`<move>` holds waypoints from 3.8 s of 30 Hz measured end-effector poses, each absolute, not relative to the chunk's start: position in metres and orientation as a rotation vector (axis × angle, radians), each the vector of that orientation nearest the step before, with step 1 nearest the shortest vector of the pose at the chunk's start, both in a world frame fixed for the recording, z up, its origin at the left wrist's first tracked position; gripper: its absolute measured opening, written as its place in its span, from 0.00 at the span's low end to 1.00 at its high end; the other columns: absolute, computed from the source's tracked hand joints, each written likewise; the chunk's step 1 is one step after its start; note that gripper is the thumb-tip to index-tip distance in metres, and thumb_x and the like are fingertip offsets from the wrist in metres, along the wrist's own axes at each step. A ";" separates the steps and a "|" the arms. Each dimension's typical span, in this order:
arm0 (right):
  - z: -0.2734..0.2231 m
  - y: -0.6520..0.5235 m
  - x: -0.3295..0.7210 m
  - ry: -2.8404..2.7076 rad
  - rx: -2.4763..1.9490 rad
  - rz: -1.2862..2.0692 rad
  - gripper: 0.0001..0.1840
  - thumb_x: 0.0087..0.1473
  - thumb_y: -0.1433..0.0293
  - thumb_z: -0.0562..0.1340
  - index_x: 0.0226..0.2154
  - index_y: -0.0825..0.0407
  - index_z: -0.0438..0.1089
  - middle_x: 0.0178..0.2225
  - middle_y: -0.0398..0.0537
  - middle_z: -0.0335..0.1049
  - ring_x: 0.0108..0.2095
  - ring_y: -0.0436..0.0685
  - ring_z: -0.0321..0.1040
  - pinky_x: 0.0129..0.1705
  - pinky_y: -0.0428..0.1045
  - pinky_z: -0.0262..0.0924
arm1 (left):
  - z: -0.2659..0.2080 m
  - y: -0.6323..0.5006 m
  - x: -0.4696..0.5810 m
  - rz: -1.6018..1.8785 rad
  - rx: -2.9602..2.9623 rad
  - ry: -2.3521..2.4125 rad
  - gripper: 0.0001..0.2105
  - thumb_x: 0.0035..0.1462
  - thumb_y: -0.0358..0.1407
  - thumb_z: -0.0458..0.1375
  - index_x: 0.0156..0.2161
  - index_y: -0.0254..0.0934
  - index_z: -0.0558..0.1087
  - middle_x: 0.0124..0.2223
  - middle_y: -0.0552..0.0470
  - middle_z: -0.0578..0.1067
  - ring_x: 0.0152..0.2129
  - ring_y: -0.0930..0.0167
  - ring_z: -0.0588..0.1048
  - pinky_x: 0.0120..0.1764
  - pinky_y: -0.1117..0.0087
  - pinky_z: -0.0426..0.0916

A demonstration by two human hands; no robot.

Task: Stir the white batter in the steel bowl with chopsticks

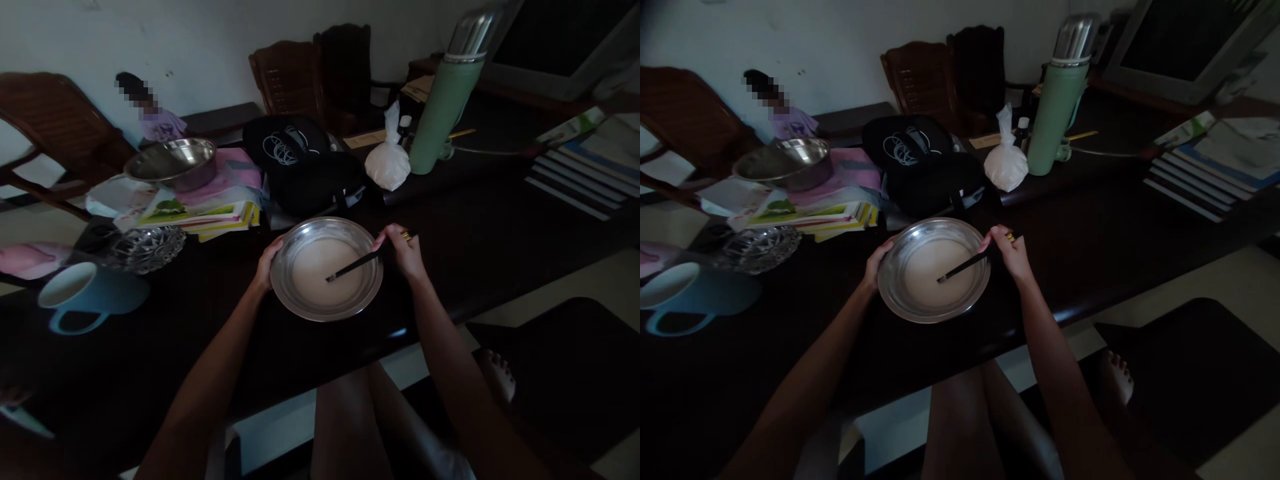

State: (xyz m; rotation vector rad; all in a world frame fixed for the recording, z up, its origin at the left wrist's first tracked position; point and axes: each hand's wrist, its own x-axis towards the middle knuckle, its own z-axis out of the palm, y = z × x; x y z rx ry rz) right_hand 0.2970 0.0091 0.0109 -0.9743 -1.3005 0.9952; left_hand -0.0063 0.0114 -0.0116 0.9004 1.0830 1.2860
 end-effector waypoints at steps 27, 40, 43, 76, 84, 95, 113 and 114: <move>0.011 0.009 0.296 -1.357 -0.937 0.978 0.22 0.56 0.48 0.61 0.25 0.48 0.75 0.21 0.43 0.76 0.26 0.55 0.75 0.35 0.51 0.69 | -0.013 0.012 -0.007 1.274 0.914 1.057 0.18 0.49 0.43 0.61 0.44 0.38 0.78 0.45 0.49 0.81 0.51 0.57 0.74 0.53 0.60 0.68; 0.009 0.010 0.298 -1.309 -0.943 0.913 0.22 0.58 0.50 0.60 0.25 0.48 0.74 0.23 0.43 0.76 0.28 0.54 0.74 0.37 0.51 0.68 | -0.012 0.011 -0.006 1.285 0.882 1.049 0.17 0.49 0.43 0.62 0.43 0.37 0.79 0.44 0.49 0.82 0.48 0.57 0.76 0.52 0.60 0.69; 0.007 0.011 0.300 -1.190 -0.944 0.928 0.23 0.59 0.50 0.58 0.24 0.48 0.73 0.18 0.41 0.73 0.23 0.53 0.71 0.32 0.50 0.67 | -0.013 0.011 -0.007 1.274 0.887 1.061 0.18 0.50 0.43 0.62 0.45 0.37 0.79 0.45 0.49 0.82 0.48 0.57 0.76 0.51 0.60 0.69; 0.011 0.009 0.298 -1.308 -0.966 0.934 0.22 0.58 0.49 0.60 0.25 0.47 0.73 0.22 0.43 0.76 0.27 0.55 0.74 0.36 0.52 0.68 | -0.011 0.011 -0.005 1.277 0.909 1.064 0.17 0.50 0.44 0.61 0.44 0.38 0.78 0.44 0.47 0.81 0.51 0.56 0.74 0.53 0.58 0.68; 0.010 0.009 0.298 -1.381 -0.949 1.008 0.23 0.56 0.47 0.60 0.25 0.48 0.74 0.21 0.43 0.75 0.27 0.56 0.74 0.36 0.52 0.69 | -0.012 0.011 -0.005 1.276 0.903 1.086 0.17 0.49 0.44 0.60 0.43 0.38 0.78 0.44 0.47 0.81 0.51 0.56 0.74 0.53 0.58 0.68; 0.010 0.009 0.298 -1.374 -0.965 1.011 0.24 0.57 0.47 0.59 0.24 0.47 0.73 0.20 0.43 0.75 0.26 0.55 0.73 0.36 0.52 0.68 | -0.012 0.011 -0.006 1.274 0.888 1.086 0.17 0.49 0.43 0.60 0.43 0.37 0.78 0.44 0.47 0.81 0.51 0.56 0.75 0.53 0.59 0.68; 0.009 0.011 0.301 -1.191 -0.974 0.923 0.23 0.59 0.49 0.58 0.23 0.47 0.72 0.17 0.41 0.72 0.22 0.54 0.71 0.32 0.51 0.68 | -0.011 0.011 -0.005 1.278 0.909 1.074 0.17 0.49 0.44 0.61 0.43 0.39 0.78 0.44 0.48 0.81 0.50 0.56 0.75 0.53 0.57 0.68; 0.009 0.011 0.301 -1.210 -0.975 0.942 0.24 0.59 0.48 0.58 0.23 0.47 0.72 0.17 0.41 0.72 0.21 0.54 0.70 0.32 0.51 0.68 | -0.011 0.011 -0.005 1.278 0.909 1.077 0.16 0.49 0.44 0.61 0.43 0.39 0.78 0.44 0.48 0.81 0.50 0.56 0.75 0.52 0.57 0.68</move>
